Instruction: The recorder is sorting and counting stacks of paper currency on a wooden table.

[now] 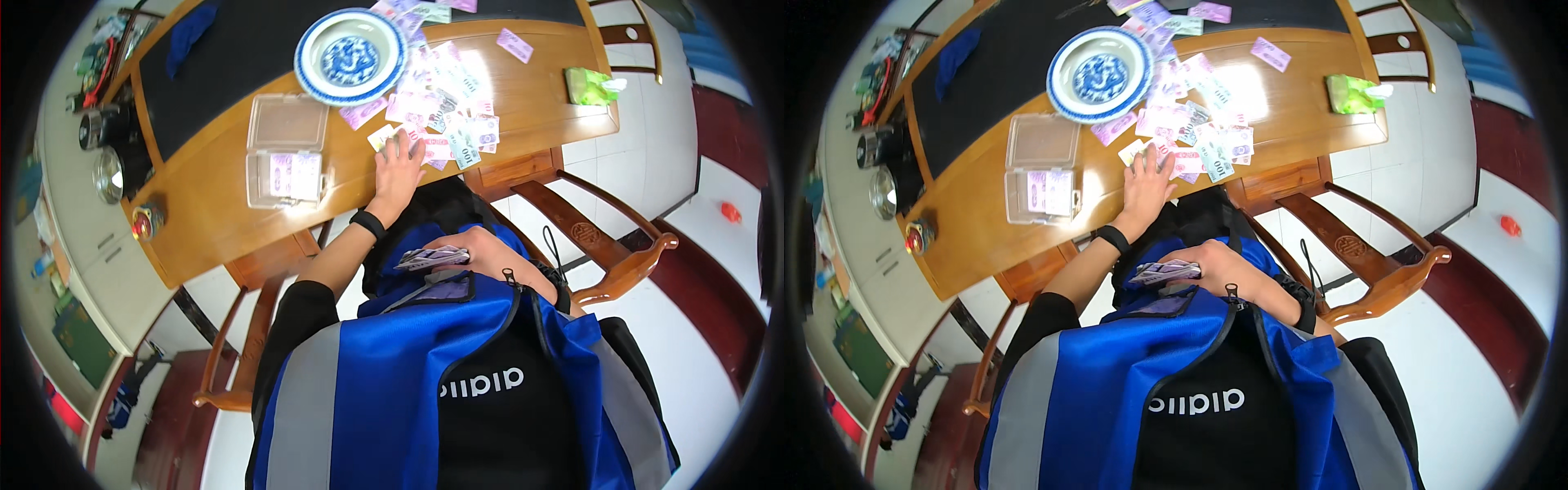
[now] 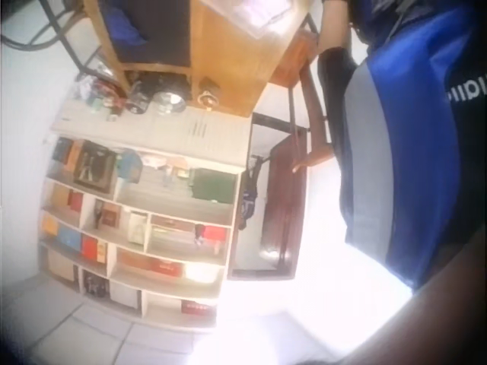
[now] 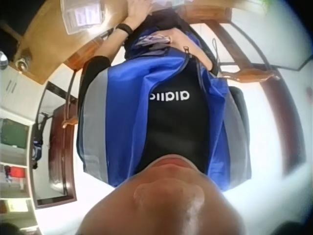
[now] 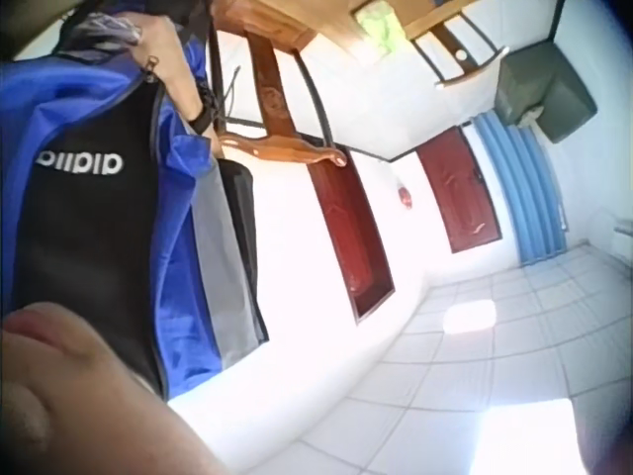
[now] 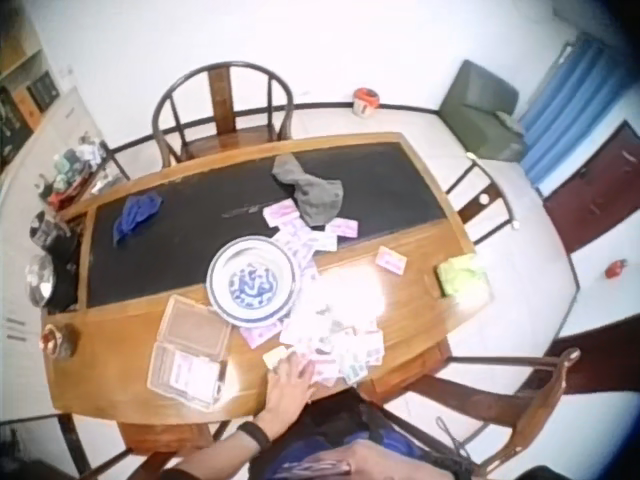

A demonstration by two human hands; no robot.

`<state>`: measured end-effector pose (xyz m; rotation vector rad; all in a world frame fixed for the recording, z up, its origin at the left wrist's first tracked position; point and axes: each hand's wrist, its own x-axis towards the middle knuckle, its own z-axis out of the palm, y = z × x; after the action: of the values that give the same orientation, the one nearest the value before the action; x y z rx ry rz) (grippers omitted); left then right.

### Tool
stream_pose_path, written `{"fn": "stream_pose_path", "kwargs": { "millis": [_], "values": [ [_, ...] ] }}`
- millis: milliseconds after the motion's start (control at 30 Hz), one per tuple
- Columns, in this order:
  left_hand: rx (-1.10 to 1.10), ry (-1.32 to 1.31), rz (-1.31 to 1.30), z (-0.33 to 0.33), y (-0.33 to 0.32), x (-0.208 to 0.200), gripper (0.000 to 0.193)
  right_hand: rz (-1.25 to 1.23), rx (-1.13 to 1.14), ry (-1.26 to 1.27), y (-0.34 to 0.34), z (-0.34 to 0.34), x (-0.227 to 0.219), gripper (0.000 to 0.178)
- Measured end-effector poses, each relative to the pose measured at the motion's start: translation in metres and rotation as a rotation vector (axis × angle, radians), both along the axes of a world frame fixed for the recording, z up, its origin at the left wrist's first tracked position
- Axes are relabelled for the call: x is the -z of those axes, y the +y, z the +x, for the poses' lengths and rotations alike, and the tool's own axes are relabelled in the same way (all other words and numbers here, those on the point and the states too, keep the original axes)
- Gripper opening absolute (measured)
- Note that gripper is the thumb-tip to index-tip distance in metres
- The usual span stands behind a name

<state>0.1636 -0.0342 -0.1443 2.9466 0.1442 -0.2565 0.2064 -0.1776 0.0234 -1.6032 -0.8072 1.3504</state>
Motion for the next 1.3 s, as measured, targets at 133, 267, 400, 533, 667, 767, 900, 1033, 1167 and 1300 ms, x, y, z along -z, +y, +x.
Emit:
{"fn": "stream_pose_path", "kwargs": {
  "millis": [133,267,400,533,667,767,900,1033,1167,1300],
  "values": [
    [-0.063,-0.052,-0.065,0.048,-0.01,0.007,0.053,0.016,0.146,-0.05,-0.022,0.01,0.01,0.026],
    [-0.056,-0.121,-0.203,0.063,-0.026,-0.006,0.049,0.057,0.331,-0.118,-0.041,0.019,0.011,0.027],
    [0.503,-0.117,-0.165,0.066,-0.042,0.011,0.049,-0.124,0.56,0.032,-0.056,0.038,0.003,0.028],
    [0.405,-0.082,-0.112,0.078,-0.043,0.017,0.05,-0.112,0.641,0.145,-0.063,0.049,0.001,0.027],
    [0.039,-0.134,-0.486,0.102,-0.029,-0.006,0.047,-0.11,0.703,0.145,-0.064,0.051,0.009,0.026],
    [-0.396,0.34,-1.648,0.093,0.002,-0.082,0.043,-0.087,0.677,0.22,-0.052,0.054,0.009,0.03],
    [0.074,0.137,-1.204,0.03,0.023,-0.181,0.042,0.022,0.441,0.399,-0.017,0.05,-0.001,0.049],
    [-0.1,0.068,-1.075,-0.03,0.04,-0.215,0.046,0.162,0.33,0.239,0.015,0.022,-0.01,0.058],
    [-0.381,0.068,-1.273,-0.097,0.058,-0.215,0.057,0.239,0.272,0.207,0.041,0.007,-0.022,0.053],
    [-0.52,-0.082,-1.447,-0.133,0.057,-0.201,0.053,0.29,0.167,0.288,0.065,-0.013,-0.018,0.048]
  ]
}}
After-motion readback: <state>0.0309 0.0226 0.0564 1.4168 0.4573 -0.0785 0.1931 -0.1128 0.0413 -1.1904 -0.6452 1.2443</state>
